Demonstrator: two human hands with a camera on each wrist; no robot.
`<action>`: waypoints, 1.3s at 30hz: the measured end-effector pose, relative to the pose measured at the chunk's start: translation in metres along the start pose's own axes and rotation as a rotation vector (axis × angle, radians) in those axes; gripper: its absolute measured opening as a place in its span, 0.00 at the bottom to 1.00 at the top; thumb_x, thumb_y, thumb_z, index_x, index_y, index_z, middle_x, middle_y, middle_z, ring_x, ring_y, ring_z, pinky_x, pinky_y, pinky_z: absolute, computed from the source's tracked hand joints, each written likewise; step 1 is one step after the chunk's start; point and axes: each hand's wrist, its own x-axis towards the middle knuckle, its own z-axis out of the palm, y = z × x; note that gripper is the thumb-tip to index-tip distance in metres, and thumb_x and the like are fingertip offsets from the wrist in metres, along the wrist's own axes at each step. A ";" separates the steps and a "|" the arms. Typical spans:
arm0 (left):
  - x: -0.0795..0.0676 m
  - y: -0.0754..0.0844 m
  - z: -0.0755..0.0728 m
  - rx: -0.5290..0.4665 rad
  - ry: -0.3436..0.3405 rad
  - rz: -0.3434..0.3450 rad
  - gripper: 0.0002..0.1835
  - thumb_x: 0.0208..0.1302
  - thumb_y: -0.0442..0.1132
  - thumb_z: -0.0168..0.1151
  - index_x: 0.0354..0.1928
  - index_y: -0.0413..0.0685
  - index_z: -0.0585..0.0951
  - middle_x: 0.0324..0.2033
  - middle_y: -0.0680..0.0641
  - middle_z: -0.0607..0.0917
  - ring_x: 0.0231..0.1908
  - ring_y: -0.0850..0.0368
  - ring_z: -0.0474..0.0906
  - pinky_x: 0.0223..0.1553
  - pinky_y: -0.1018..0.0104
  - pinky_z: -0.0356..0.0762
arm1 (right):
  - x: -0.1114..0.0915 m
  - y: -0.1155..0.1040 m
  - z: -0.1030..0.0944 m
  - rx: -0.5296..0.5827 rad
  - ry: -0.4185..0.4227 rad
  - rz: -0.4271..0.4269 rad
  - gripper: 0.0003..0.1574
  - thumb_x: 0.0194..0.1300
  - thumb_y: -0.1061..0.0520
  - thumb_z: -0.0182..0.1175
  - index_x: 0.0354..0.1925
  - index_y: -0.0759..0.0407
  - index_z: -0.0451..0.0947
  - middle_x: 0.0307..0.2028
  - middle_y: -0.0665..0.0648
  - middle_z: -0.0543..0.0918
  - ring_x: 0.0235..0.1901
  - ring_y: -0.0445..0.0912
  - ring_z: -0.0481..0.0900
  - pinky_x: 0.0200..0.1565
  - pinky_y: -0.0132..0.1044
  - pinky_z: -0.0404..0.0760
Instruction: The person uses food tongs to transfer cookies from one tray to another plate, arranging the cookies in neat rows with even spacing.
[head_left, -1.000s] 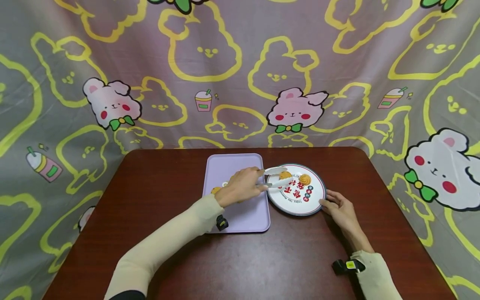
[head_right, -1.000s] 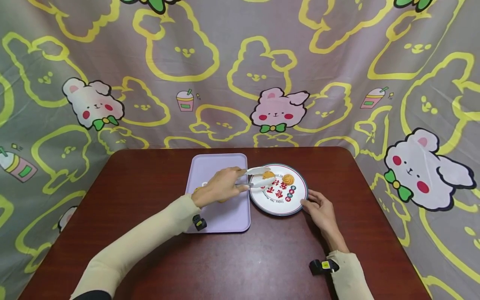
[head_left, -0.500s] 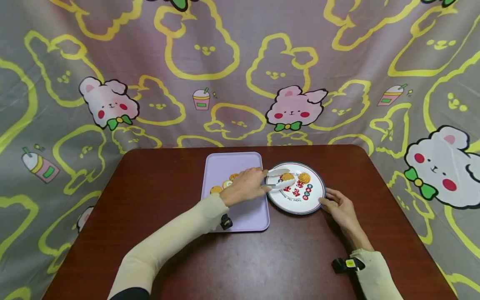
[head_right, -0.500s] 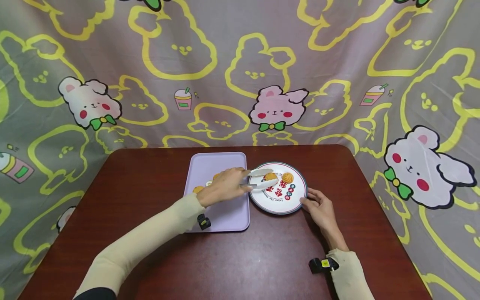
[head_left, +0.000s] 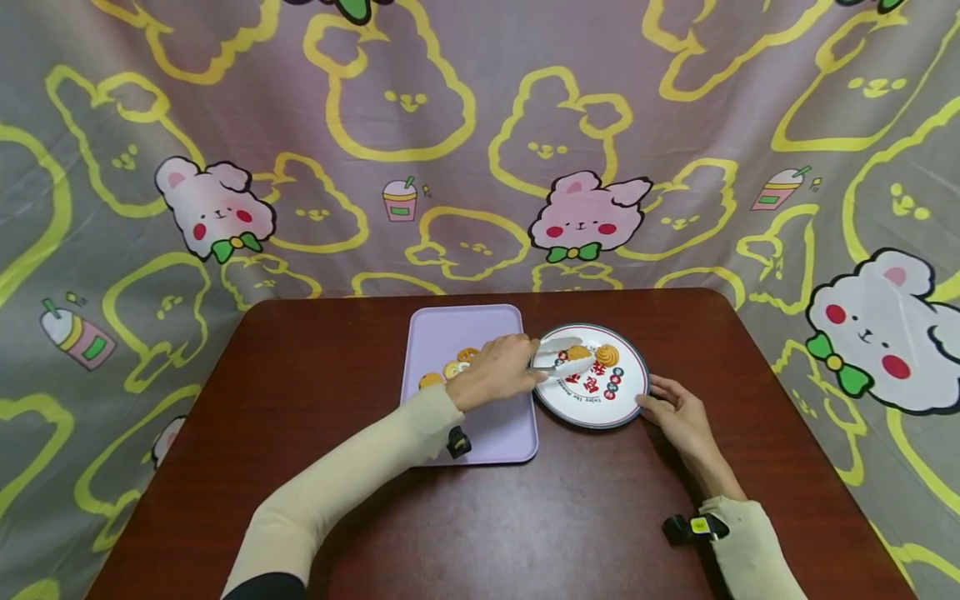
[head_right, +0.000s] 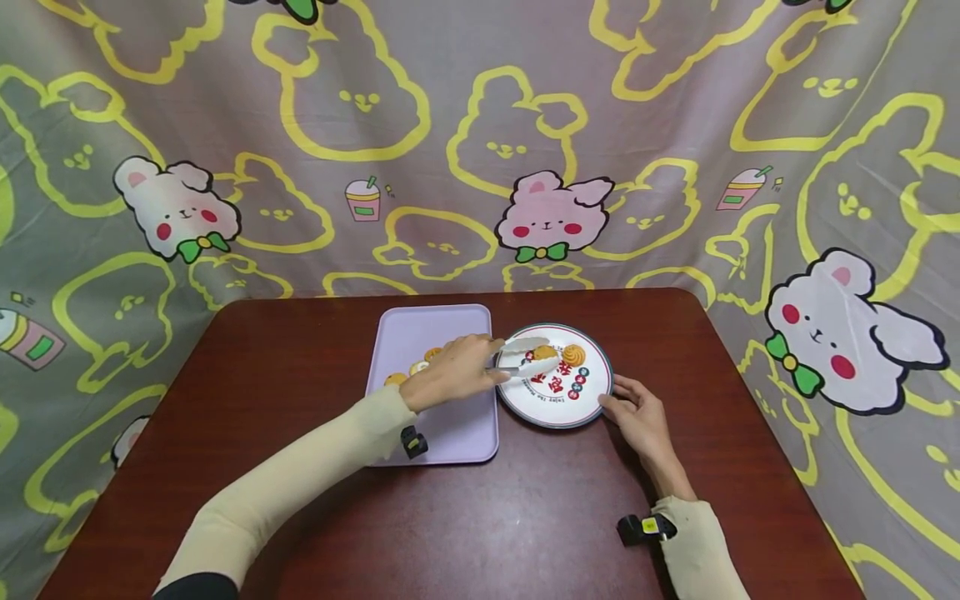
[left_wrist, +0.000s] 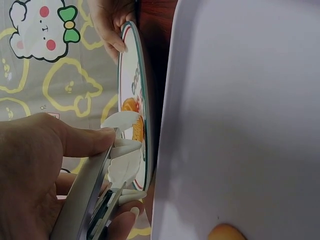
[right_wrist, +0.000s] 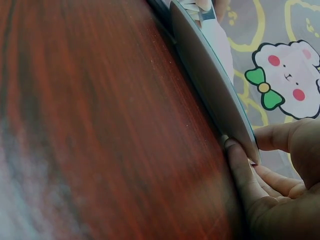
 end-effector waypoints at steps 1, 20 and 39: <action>0.000 0.000 0.000 0.000 -0.002 -0.001 0.17 0.67 0.53 0.69 0.42 0.45 0.84 0.32 0.50 0.83 0.30 0.56 0.78 0.30 0.59 0.78 | 0.000 0.000 0.000 -0.002 -0.001 0.001 0.37 0.75 0.58 0.62 0.75 0.69 0.62 0.67 0.72 0.72 0.44 0.25 0.82 0.46 0.23 0.83; 0.000 0.000 0.003 -0.002 0.004 -0.024 0.19 0.66 0.54 0.70 0.42 0.44 0.85 0.31 0.50 0.82 0.30 0.57 0.77 0.27 0.62 0.74 | 0.001 -0.002 0.001 0.002 -0.008 -0.001 0.37 0.76 0.58 0.61 0.75 0.69 0.62 0.68 0.72 0.71 0.43 0.23 0.80 0.46 0.22 0.83; -0.014 -0.005 -0.003 -0.041 0.013 -0.053 0.38 0.66 0.57 0.69 0.69 0.38 0.76 0.55 0.43 0.87 0.52 0.48 0.84 0.54 0.54 0.83 | 0.002 0.000 0.001 0.006 0.003 0.003 0.38 0.75 0.59 0.61 0.75 0.71 0.61 0.67 0.73 0.71 0.42 0.23 0.81 0.45 0.22 0.83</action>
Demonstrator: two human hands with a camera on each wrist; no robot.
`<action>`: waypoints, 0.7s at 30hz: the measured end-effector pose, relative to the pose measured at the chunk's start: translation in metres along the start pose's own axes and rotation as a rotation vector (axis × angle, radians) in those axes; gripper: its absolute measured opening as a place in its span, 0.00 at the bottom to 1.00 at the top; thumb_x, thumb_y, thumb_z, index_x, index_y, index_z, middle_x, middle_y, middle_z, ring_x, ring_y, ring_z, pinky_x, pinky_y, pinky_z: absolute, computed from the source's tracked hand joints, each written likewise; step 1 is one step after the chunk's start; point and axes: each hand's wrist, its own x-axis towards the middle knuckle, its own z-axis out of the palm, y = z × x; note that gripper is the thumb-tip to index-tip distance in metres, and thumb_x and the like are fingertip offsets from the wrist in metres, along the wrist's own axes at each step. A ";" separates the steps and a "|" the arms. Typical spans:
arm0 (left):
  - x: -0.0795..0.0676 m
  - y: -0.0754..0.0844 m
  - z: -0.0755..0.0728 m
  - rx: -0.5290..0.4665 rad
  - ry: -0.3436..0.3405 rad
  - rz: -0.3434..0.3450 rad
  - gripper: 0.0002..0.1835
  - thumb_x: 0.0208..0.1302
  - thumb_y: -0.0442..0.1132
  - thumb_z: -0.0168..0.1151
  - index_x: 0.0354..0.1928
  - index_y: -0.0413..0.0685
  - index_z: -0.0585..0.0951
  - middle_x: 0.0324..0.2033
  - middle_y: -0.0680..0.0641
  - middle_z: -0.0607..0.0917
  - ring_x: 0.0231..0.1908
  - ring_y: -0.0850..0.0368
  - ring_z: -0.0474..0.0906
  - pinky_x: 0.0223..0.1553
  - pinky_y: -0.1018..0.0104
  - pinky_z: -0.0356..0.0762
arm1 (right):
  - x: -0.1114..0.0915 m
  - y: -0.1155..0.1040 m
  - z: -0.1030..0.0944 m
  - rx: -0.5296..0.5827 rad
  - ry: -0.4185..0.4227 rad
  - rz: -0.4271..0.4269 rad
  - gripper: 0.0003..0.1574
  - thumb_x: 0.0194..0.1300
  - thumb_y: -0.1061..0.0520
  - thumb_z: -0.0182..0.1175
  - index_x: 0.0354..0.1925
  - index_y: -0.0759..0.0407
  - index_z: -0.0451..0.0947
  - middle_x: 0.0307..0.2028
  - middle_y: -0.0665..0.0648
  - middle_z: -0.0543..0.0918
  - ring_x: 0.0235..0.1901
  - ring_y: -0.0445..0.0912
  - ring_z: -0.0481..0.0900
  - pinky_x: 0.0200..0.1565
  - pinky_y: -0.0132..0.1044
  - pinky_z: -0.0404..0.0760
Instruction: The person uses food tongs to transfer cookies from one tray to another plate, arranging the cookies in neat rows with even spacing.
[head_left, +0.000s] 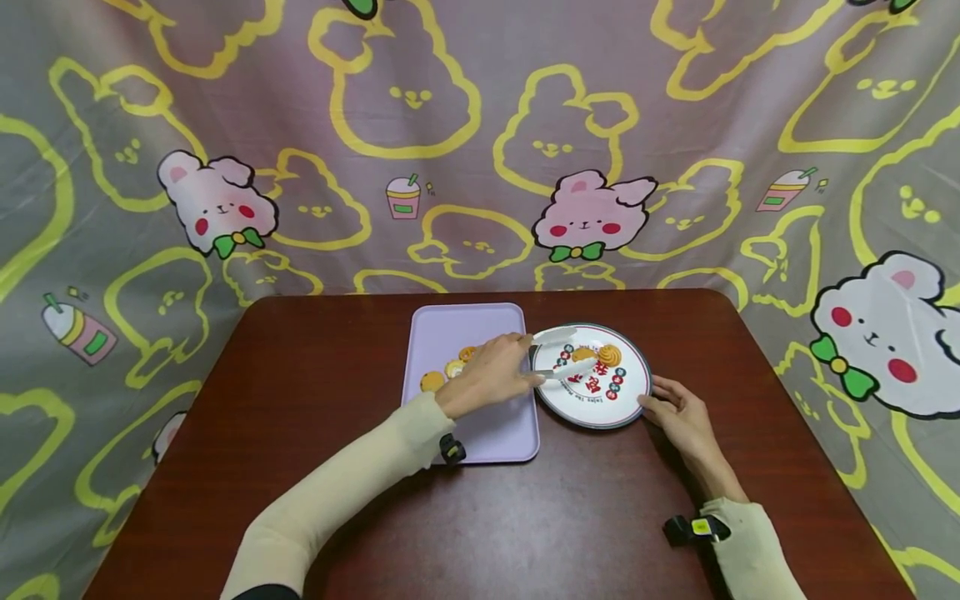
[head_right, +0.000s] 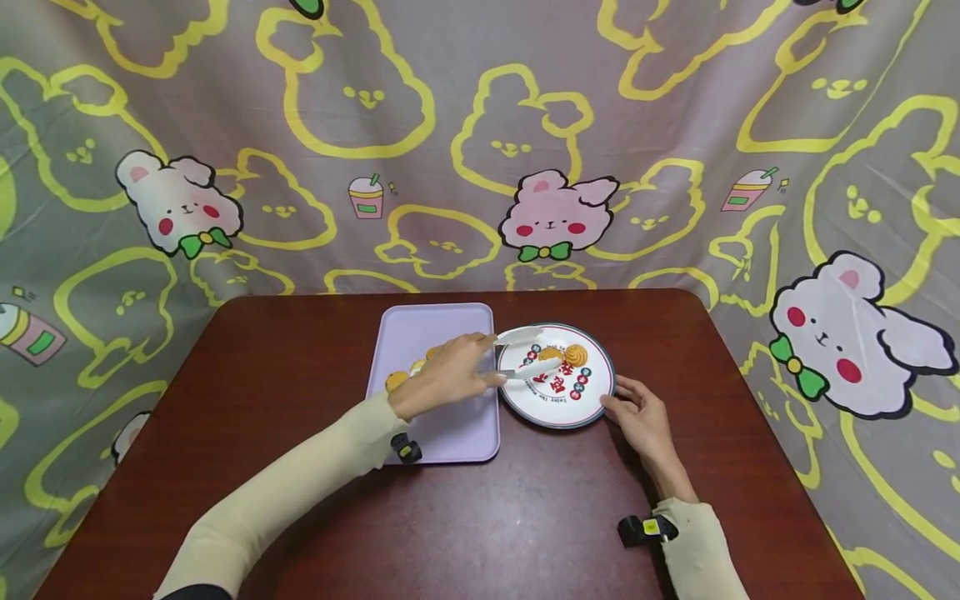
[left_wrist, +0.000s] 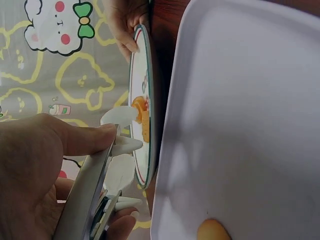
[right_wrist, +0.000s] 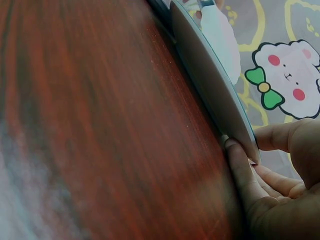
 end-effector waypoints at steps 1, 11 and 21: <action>-0.001 -0.001 -0.001 -0.007 0.005 0.003 0.38 0.67 0.57 0.69 0.70 0.38 0.75 0.56 0.42 0.86 0.54 0.48 0.84 0.55 0.53 0.83 | 0.000 0.000 0.000 0.002 0.000 0.002 0.38 0.75 0.59 0.61 0.75 0.70 0.61 0.67 0.73 0.71 0.42 0.22 0.81 0.45 0.22 0.83; -0.014 -0.014 -0.008 -0.065 0.052 -0.041 0.35 0.65 0.56 0.71 0.69 0.46 0.77 0.56 0.44 0.86 0.53 0.49 0.84 0.48 0.47 0.84 | 0.001 0.001 0.000 -0.007 0.008 -0.009 0.37 0.75 0.59 0.61 0.75 0.70 0.62 0.63 0.69 0.75 0.42 0.22 0.81 0.45 0.22 0.83; -0.034 -0.034 -0.014 -0.090 0.093 -0.078 0.31 0.64 0.54 0.73 0.62 0.44 0.81 0.45 0.44 0.88 0.39 0.52 0.81 0.36 0.49 0.81 | 0.000 0.001 0.000 -0.013 0.013 -0.007 0.38 0.75 0.58 0.62 0.75 0.70 0.63 0.62 0.67 0.75 0.44 0.24 0.82 0.46 0.23 0.84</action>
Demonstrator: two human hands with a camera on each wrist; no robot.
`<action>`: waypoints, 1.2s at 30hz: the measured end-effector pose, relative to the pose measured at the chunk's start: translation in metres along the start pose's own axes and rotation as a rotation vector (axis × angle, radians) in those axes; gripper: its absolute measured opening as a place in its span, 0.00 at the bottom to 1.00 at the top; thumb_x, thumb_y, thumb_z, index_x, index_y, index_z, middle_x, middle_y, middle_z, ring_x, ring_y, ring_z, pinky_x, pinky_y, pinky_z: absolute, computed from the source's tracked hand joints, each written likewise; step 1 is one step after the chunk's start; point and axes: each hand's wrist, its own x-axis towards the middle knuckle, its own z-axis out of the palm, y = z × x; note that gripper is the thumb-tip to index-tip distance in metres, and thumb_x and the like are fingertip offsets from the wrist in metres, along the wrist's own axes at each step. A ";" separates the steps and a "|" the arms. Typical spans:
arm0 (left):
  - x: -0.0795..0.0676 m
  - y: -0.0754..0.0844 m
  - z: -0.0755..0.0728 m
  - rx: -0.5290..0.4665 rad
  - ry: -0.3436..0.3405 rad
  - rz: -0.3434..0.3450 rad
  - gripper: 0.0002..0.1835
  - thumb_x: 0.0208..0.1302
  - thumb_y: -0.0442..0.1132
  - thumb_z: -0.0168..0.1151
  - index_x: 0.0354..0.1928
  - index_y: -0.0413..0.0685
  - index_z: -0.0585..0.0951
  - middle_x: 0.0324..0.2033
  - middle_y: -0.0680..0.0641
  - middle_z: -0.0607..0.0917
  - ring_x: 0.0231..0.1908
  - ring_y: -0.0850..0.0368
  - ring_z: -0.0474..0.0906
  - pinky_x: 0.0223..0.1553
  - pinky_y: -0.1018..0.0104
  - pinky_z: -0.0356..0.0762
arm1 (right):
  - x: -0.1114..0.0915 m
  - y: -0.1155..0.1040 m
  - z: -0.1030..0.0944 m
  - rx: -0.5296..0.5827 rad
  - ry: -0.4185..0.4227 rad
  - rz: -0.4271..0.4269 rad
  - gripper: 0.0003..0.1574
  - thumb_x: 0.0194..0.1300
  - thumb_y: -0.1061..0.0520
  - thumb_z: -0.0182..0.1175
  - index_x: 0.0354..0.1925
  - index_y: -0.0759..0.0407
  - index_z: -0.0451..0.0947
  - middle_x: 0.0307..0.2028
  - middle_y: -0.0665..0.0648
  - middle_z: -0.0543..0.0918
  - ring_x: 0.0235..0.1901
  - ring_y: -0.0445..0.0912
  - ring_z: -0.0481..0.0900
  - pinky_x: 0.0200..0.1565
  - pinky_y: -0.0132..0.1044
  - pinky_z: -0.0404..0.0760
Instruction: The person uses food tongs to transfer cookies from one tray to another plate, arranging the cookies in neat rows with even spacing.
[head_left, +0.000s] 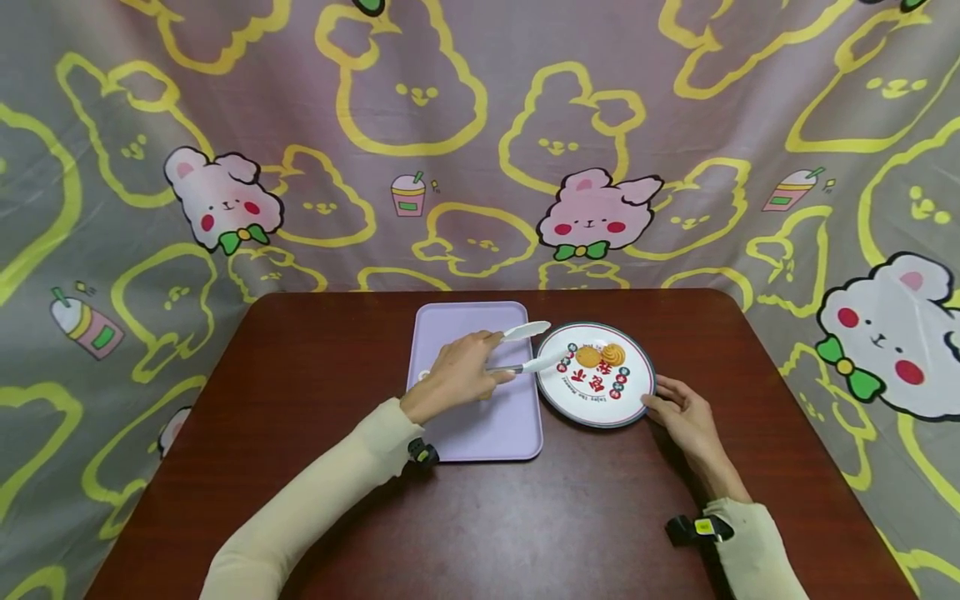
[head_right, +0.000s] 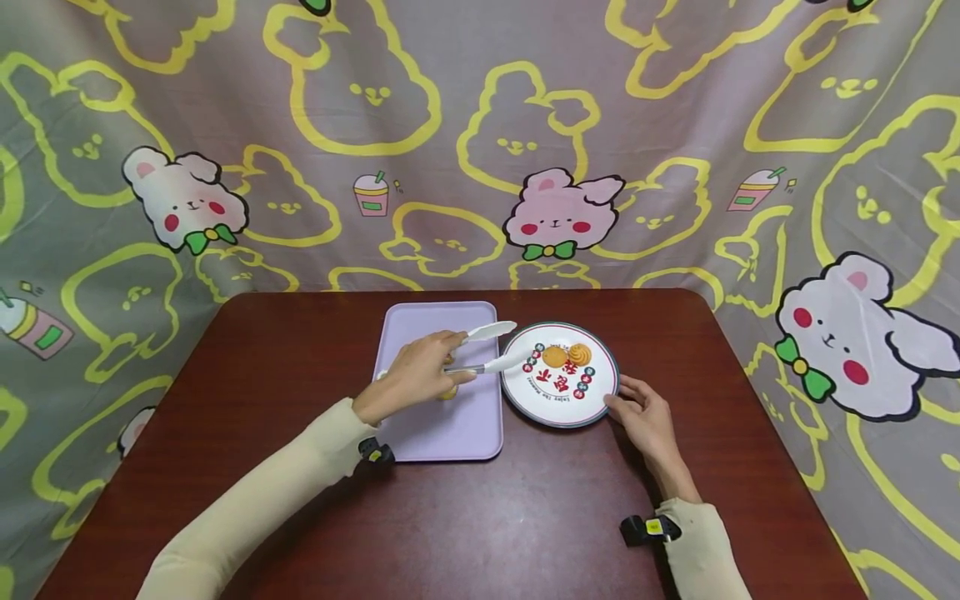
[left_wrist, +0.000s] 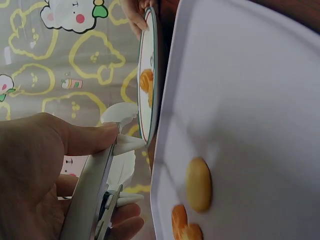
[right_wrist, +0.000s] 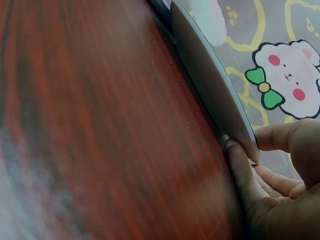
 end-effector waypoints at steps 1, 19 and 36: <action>-0.001 -0.002 -0.001 -0.002 0.003 -0.007 0.29 0.64 0.54 0.73 0.60 0.44 0.82 0.43 0.44 0.87 0.37 0.52 0.80 0.35 0.50 0.80 | 0.000 0.000 0.000 -0.001 0.002 0.002 0.38 0.75 0.58 0.62 0.75 0.69 0.63 0.63 0.68 0.75 0.44 0.25 0.82 0.46 0.23 0.84; -0.023 -0.027 -0.010 0.059 0.052 -0.107 0.32 0.63 0.56 0.74 0.62 0.42 0.81 0.45 0.43 0.88 0.37 0.53 0.79 0.35 0.52 0.78 | 0.000 0.000 0.000 -0.010 -0.005 0.021 0.38 0.76 0.57 0.61 0.76 0.68 0.61 0.68 0.71 0.71 0.42 0.22 0.80 0.46 0.22 0.83; -0.043 -0.040 -0.019 0.084 0.078 -0.213 0.26 0.62 0.55 0.74 0.52 0.43 0.84 0.34 0.47 0.84 0.30 0.53 0.76 0.26 0.55 0.73 | 0.001 0.000 0.000 -0.009 -0.019 0.040 0.40 0.77 0.56 0.60 0.78 0.68 0.59 0.70 0.71 0.69 0.42 0.23 0.80 0.46 0.22 0.83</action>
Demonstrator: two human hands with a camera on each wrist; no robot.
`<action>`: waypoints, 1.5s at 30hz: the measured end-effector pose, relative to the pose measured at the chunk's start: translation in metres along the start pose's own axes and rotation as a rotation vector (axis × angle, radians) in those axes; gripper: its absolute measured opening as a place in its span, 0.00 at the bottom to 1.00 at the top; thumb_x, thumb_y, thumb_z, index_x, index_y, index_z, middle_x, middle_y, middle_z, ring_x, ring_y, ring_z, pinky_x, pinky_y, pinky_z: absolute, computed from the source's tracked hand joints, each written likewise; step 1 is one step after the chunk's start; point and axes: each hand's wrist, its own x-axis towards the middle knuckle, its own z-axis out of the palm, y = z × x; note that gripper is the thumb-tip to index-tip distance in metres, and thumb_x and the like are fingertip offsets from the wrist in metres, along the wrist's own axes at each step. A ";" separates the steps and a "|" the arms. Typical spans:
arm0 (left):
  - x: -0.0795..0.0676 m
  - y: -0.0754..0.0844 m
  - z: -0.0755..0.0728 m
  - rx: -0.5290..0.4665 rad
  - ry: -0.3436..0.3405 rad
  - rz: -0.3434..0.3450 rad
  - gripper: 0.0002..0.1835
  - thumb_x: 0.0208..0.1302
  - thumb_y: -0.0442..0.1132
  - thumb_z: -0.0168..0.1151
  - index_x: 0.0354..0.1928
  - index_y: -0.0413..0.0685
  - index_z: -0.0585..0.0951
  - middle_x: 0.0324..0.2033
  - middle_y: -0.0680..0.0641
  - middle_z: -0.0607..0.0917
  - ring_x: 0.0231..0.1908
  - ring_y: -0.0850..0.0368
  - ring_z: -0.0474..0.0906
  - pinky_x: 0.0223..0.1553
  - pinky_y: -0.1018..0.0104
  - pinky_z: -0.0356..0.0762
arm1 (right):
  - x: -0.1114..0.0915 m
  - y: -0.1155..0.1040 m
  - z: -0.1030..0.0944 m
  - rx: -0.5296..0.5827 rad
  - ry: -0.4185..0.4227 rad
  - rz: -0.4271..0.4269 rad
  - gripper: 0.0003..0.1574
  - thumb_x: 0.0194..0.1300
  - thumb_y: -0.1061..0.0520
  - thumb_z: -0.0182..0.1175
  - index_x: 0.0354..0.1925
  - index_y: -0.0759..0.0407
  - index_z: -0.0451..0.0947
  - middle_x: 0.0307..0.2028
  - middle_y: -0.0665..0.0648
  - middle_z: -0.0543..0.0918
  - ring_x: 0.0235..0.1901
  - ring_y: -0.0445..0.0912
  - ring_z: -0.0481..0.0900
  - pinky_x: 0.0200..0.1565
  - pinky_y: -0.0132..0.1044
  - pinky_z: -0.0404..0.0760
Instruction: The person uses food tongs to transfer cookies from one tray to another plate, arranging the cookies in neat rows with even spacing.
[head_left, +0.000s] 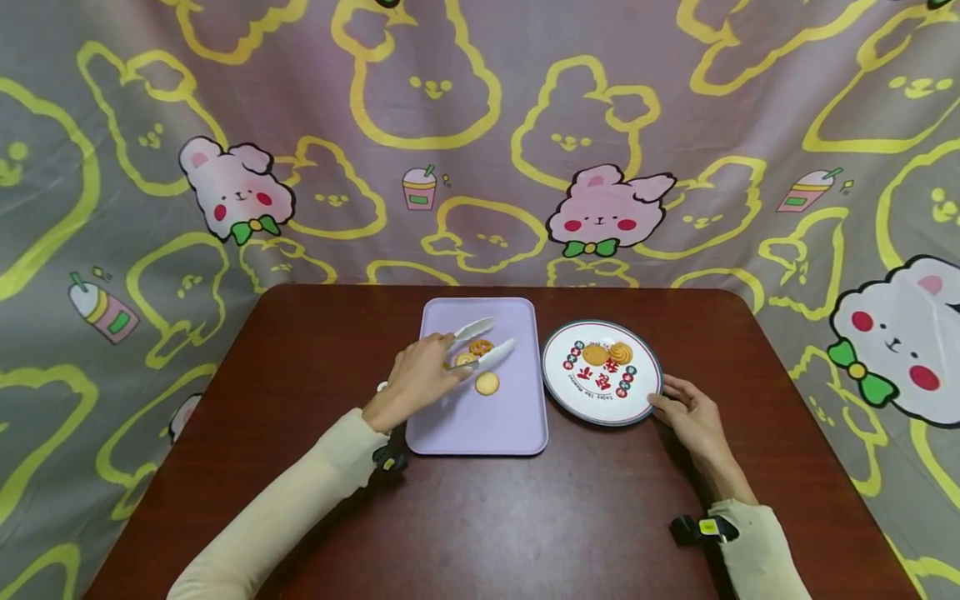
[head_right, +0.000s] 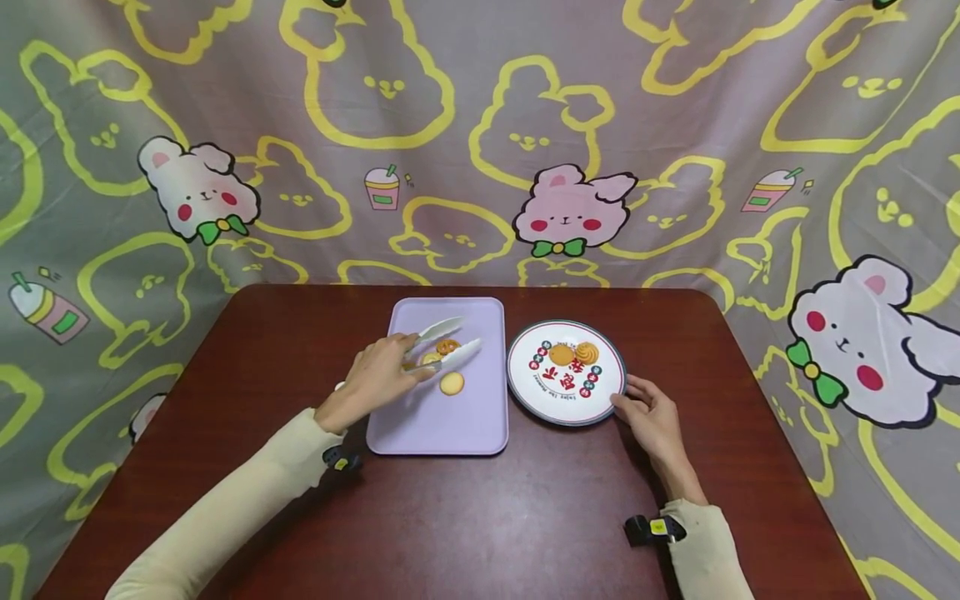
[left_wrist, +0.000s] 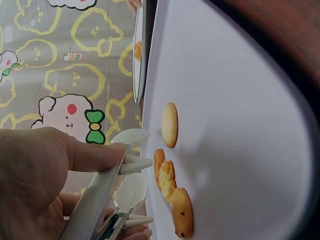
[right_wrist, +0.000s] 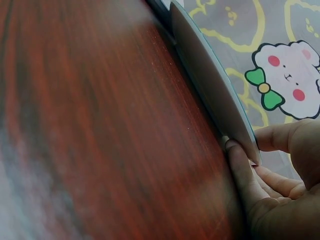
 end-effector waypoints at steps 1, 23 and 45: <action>-0.001 -0.001 0.000 0.002 -0.005 -0.004 0.26 0.62 0.55 0.74 0.52 0.43 0.84 0.34 0.47 0.83 0.30 0.53 0.75 0.26 0.56 0.71 | 0.000 0.000 0.000 0.001 -0.002 -0.002 0.40 0.77 0.56 0.60 0.78 0.68 0.59 0.70 0.71 0.69 0.42 0.23 0.80 0.46 0.22 0.83; -0.013 -0.012 -0.002 -0.008 -0.027 -0.051 0.23 0.62 0.53 0.75 0.47 0.40 0.84 0.27 0.48 0.77 0.26 0.55 0.69 0.21 0.63 0.60 | 0.001 -0.003 -0.001 -0.008 -0.009 -0.036 0.39 0.76 0.57 0.61 0.76 0.69 0.60 0.68 0.72 0.71 0.44 0.26 0.83 0.45 0.22 0.83; -0.026 -0.017 -0.001 -0.007 -0.013 -0.082 0.23 0.60 0.53 0.75 0.45 0.41 0.85 0.29 0.47 0.80 0.26 0.53 0.73 0.21 0.62 0.64 | -0.003 0.001 -0.004 0.074 -0.023 -0.078 0.40 0.73 0.59 0.64 0.74 0.74 0.60 0.46 0.35 0.80 0.42 0.22 0.82 0.45 0.22 0.83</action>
